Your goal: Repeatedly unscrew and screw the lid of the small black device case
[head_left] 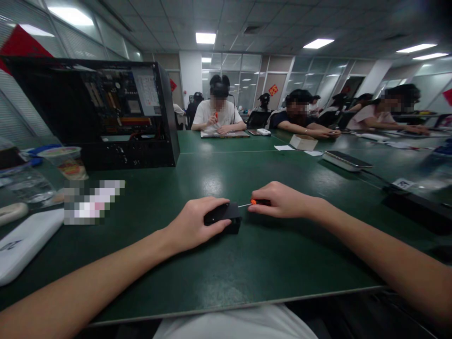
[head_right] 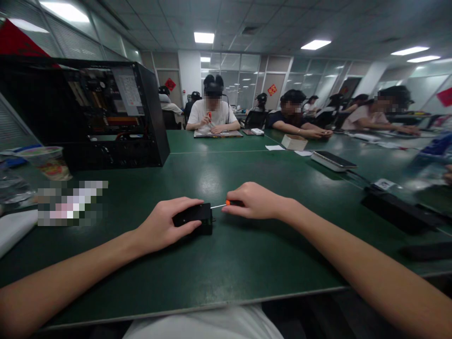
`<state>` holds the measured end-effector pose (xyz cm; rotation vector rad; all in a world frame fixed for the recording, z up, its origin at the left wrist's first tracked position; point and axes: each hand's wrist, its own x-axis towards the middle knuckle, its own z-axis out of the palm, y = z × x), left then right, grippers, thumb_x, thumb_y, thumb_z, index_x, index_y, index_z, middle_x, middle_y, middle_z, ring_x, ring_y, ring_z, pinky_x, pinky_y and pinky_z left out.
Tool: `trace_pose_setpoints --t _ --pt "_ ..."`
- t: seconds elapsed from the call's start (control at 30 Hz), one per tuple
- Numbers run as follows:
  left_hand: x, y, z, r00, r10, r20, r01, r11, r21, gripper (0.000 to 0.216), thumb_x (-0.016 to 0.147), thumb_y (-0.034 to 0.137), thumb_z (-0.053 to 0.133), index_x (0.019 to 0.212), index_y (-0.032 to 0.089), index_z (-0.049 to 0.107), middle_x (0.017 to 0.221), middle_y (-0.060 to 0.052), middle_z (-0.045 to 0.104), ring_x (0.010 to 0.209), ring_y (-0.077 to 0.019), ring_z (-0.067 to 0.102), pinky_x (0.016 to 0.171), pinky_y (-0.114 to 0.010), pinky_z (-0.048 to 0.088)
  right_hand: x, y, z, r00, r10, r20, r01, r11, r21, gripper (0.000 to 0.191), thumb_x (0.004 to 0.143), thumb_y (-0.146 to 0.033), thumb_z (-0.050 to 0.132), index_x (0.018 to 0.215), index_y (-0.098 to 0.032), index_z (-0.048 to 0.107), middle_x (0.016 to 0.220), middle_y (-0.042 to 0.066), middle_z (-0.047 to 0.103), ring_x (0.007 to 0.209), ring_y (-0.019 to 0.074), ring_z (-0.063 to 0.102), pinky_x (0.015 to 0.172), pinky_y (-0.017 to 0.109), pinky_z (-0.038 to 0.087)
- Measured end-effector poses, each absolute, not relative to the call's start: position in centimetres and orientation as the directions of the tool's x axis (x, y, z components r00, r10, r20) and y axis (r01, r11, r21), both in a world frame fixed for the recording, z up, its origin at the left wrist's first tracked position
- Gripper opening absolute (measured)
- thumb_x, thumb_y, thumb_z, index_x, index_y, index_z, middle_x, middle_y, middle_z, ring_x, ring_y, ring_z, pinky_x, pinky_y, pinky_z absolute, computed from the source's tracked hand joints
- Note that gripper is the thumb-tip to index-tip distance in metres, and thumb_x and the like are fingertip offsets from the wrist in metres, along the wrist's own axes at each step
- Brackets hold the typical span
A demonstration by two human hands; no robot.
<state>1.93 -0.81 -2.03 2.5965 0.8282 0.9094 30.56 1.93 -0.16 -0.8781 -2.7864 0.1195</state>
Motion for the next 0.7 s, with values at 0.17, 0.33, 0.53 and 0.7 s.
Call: trace_pose_setpoints --t 0.17,0.33,0.53,0.7 --pt "1.9 -1.2 -1.8 0.647 0.58 0.495 0.416 -0.812 0.408 0.038 0.091 0.028 0.071 0.125 0.013 0.069 0.114 -0.01 0.076 0.098 -0.023 0.072 0.091 -0.034 0.056 30.4 1.6 -0.6 -0.788 0.564 0.246 0.573 0.819 -0.042 0.044 0.104 -0.05 0.046 0.091 -0.014 0.069 0.075 0.007 0.069 0.061 0.0142 0.058 0.06 0.026 0.036" --pt "2.0 -1.2 -1.7 0.651 0.579 0.491 0.404 -0.812 0.422 0.037 0.089 0.027 0.072 0.123 0.013 0.069 0.112 -0.01 0.076 0.097 -0.0222 0.072 0.088 -0.033 0.055 28.8 0.4 -1.4 -0.825 0.49 0.281 0.485 0.87 -0.092 0.037 0.106 -0.039 0.044 0.121 -0.013 0.066 0.1 0.012 0.075 0.08 0.0179 0.068 0.07 0.027 0.046" --pt "2.0 -1.2 -1.7 0.639 0.557 0.53 0.352 -0.825 0.443 0.033 0.09 0.024 0.073 0.122 0.015 0.071 0.113 -0.009 0.076 0.1 -0.0215 0.072 0.09 -0.032 0.055 28.8 1.2 -1.6 -0.806 0.506 0.307 0.351 0.826 -0.44 0.033 0.104 -0.036 0.05 0.118 -0.013 0.069 0.103 0.01 0.076 0.088 0.0168 0.07 0.079 0.026 0.051" --pt "1.9 -1.2 -1.5 0.663 0.549 0.508 0.318 -0.822 0.473 0.03 0.09 0.025 0.074 0.12 0.017 0.073 0.116 -0.009 0.076 0.102 -0.0216 0.072 0.092 -0.032 0.055 29.7 1.6 -1.2 -0.832 0.463 0.306 0.348 0.864 -0.363 0.034 0.104 -0.032 0.05 0.123 -0.011 0.069 0.103 0.012 0.075 0.087 0.0159 0.068 0.078 0.025 0.049"
